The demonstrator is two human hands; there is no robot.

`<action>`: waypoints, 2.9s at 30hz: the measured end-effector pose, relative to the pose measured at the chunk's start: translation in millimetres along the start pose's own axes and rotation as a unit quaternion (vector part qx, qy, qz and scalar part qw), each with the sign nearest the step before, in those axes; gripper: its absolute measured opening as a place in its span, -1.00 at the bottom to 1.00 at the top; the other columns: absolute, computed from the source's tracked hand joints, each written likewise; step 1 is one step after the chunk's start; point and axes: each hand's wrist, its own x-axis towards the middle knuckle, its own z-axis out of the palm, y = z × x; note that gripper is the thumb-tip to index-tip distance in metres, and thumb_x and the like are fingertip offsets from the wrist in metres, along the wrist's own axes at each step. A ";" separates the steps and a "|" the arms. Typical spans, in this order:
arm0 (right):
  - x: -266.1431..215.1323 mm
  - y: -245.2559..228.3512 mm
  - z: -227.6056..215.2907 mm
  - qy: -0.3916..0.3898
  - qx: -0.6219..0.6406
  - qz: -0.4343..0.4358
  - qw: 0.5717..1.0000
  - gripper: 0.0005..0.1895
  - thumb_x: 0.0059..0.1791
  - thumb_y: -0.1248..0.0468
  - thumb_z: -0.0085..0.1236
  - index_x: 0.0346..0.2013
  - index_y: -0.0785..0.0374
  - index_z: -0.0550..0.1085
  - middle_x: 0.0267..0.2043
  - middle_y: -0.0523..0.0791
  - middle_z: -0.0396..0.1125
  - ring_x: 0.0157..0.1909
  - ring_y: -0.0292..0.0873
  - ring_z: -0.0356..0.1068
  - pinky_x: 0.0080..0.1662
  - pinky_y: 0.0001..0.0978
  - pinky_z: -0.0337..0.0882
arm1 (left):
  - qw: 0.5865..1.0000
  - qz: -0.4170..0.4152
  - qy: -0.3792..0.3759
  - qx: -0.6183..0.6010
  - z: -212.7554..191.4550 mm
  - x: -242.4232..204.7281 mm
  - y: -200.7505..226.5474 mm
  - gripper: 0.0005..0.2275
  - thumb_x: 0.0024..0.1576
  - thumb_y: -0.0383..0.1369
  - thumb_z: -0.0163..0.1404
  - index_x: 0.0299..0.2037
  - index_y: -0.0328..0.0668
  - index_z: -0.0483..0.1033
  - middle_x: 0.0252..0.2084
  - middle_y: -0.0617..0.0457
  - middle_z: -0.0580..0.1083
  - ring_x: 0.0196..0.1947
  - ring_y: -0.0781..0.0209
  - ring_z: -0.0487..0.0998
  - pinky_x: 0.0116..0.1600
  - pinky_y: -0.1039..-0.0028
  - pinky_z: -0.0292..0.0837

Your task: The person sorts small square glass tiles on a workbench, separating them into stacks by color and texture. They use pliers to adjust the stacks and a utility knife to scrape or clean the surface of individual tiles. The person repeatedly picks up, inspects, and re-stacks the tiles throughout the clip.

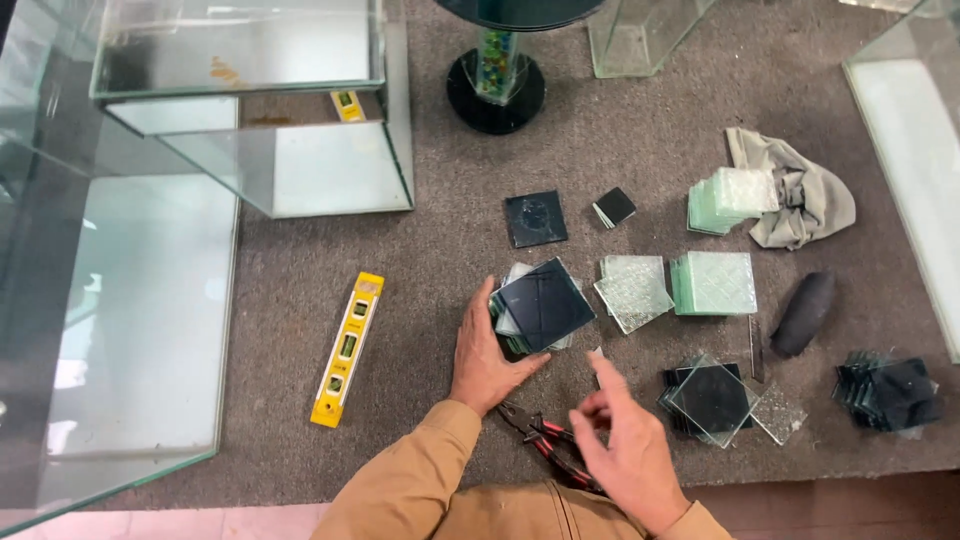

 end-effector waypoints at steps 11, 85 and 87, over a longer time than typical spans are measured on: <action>20.0 0.1 0.2 -0.064 -0.059 -0.164 0.983 -0.20 0.07 0.09 0.25 0.61 -0.01 0.25 -0.61 -0.18 0.47 -0.58 -0.01 0.44 -0.36 -0.01 0.50 | 0.998 -0.044 0.032 0.030 -7.0 -3.6 21.5 0.21 -0.13 0.09 0.45 0.66 -0.21 -0.06 0.69 -0.27 0.11 0.68 -0.23 0.13 0.64 -0.01 0.04; 105.9 36.3 -13.6 0.025 0.198 0.127 0.972 -0.51 0.02 0.15 0.43 0.16 0.35 0.59 -0.08 0.15 0.57 -0.11 0.00 0.61 -0.20 -0.06 0.63 | 0.994 -0.083 0.072 -0.031 -17.5 27.2 24.3 -0.02 -0.50 -0.24 0.61 0.30 0.04 0.49 0.32 -0.08 0.62 0.40 -0.16 0.57 0.45 0.05 0.50; 93.8 2.7 -34.3 0.010 0.152 0.092 0.984 -0.34 -0.01 0.17 0.46 0.31 0.37 0.48 0.14 0.24 0.46 0.16 0.17 0.51 0.04 0.08 0.62 | 0.990 -0.110 0.068 -0.051 -23.7 27.0 32.8 -0.03 -0.47 -0.24 0.60 0.31 0.02 0.50 0.27 -0.11 0.64 0.36 -0.20 0.60 0.41 0.00 0.54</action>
